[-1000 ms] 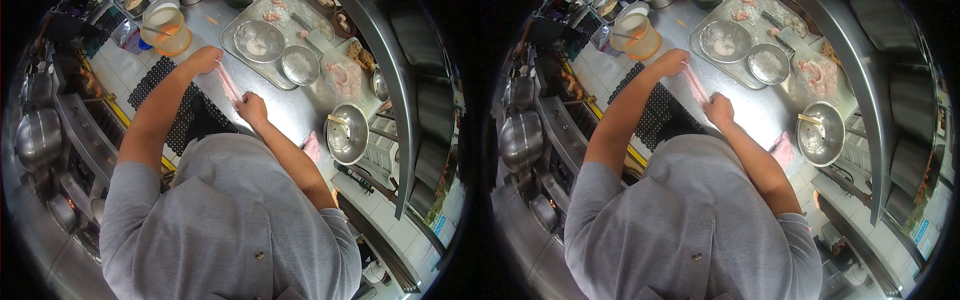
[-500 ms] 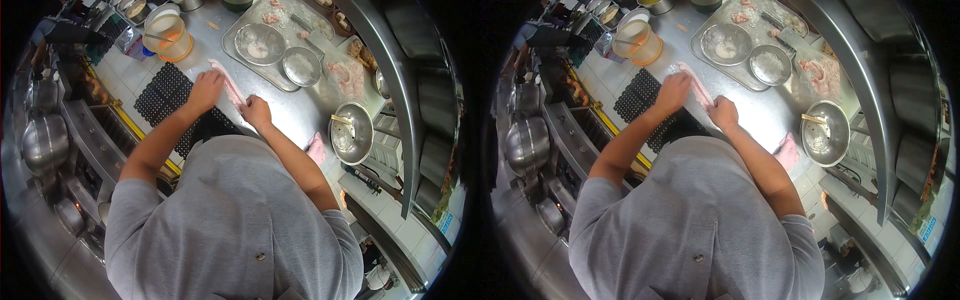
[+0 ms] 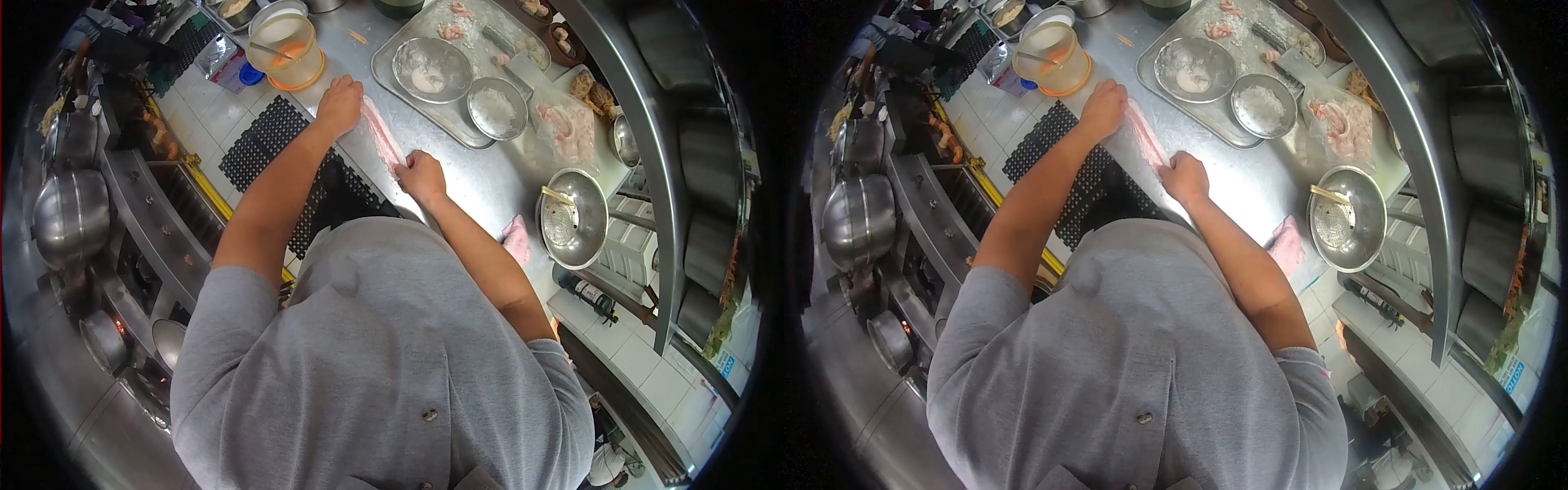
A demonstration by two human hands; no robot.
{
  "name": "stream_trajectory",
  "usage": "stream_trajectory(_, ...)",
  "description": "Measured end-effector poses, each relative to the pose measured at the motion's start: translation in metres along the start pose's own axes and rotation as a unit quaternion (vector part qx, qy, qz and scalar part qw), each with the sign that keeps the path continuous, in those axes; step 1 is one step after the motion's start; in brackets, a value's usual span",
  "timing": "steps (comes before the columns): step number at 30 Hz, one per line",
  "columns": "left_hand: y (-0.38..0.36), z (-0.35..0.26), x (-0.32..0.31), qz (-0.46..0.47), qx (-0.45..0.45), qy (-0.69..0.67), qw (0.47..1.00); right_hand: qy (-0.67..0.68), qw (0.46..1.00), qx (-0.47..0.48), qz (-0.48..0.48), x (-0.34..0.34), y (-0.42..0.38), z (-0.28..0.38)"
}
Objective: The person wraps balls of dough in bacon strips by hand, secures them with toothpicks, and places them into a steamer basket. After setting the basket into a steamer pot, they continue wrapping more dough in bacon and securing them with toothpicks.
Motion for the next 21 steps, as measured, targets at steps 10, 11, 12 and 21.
stream_trajectory(10, 0.017, -0.002, 0.004, 0.062, -0.032, 0.042, 0.997, 0.021, 0.999, -0.022, 0.016, -0.002, 0.002, -0.004)
stream_trajectory(11, 0.019, 0.001, 0.001, 0.062, -0.032, 0.042, 0.997, 0.02, 0.999, -0.025, 0.02, -0.002, 0.002, -0.004)
stream_trajectory(12, 0.022, 0.006, 0.0, 0.06, -0.012, 0.016, 0.998, 0.02, 0.999, -0.026, 0.02, -0.001, 0.003, -0.004)
stream_trajectory(21, -0.023, -0.024, 0.011, -0.089, -0.039, -0.032, 0.995, 0.023, 0.999, -0.021, 0.021, -0.001, 0.003, -0.003)
Point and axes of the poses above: each hand's wrist, its own y-axis towards the middle knuckle, its own x-axis out of the back of the hand, z = x × y, the point moved 7 cm from there along y, towards the middle knuckle
